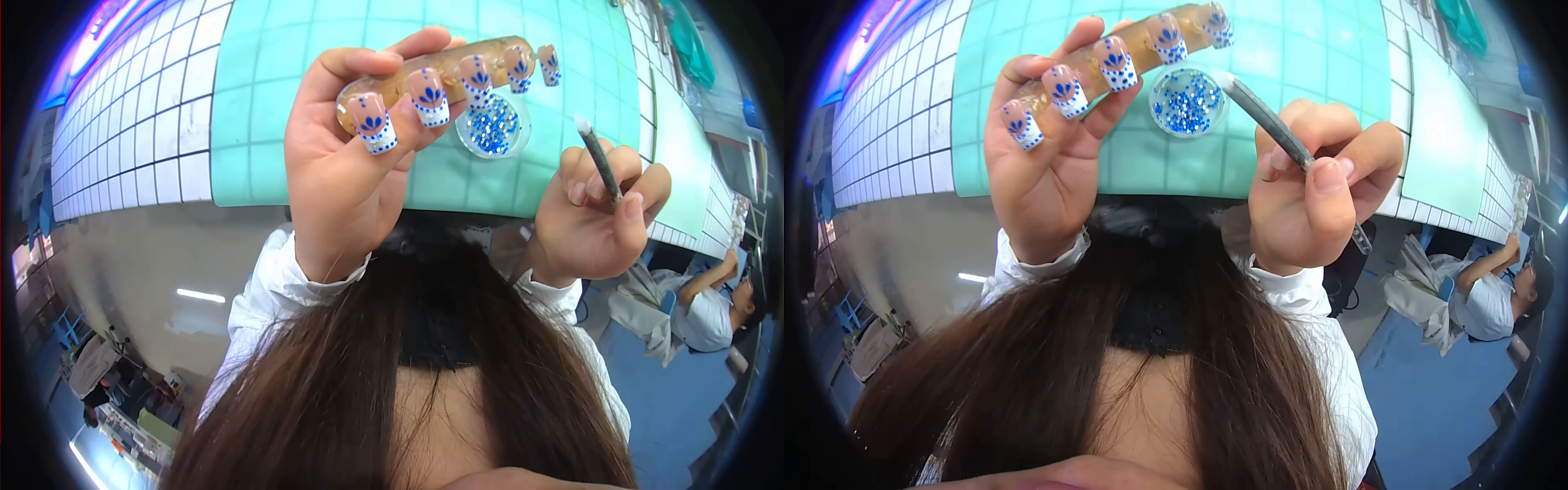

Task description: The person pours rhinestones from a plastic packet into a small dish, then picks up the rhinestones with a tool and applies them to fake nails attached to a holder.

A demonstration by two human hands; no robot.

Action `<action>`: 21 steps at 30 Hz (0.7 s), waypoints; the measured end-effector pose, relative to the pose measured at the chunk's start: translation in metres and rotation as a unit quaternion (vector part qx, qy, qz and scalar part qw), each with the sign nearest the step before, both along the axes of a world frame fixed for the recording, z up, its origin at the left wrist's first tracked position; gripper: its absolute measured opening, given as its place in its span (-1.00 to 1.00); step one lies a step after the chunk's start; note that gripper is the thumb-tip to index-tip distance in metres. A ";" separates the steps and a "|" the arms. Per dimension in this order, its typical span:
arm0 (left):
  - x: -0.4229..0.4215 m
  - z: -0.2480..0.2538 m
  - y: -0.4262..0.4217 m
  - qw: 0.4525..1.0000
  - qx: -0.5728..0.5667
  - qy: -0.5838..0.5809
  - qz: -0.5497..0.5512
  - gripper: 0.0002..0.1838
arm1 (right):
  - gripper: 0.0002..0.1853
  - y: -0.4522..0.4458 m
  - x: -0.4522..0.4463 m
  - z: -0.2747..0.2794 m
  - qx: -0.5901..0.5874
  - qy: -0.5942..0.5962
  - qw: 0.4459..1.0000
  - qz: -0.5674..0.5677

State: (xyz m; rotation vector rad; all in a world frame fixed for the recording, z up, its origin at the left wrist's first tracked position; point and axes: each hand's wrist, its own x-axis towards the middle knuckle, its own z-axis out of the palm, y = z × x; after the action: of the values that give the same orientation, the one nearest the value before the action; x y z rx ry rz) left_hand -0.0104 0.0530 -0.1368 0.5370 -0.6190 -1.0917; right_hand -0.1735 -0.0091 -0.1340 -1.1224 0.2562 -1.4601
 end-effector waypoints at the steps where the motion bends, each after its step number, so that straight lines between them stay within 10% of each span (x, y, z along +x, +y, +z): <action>1: 0.002 0.001 0.002 1.000 -0.007 -0.017 -0.002 -0.70 | -0.84 0.001 0.001 0.002 0.019 -0.026 0.999 0.000; 21: -0.020 0.017 0.007 0.995 0.065 0.051 0.063 -0.78 | -0.87 0.013 -0.013 0.009 0.053 0.005 0.998 -0.016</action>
State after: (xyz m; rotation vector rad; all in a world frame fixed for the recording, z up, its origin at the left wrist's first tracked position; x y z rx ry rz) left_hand -0.0308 0.0599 -0.1203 0.6195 -0.4210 -1.0380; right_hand -0.1866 0.0036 -0.1248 -1.0436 0.3558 -1.4534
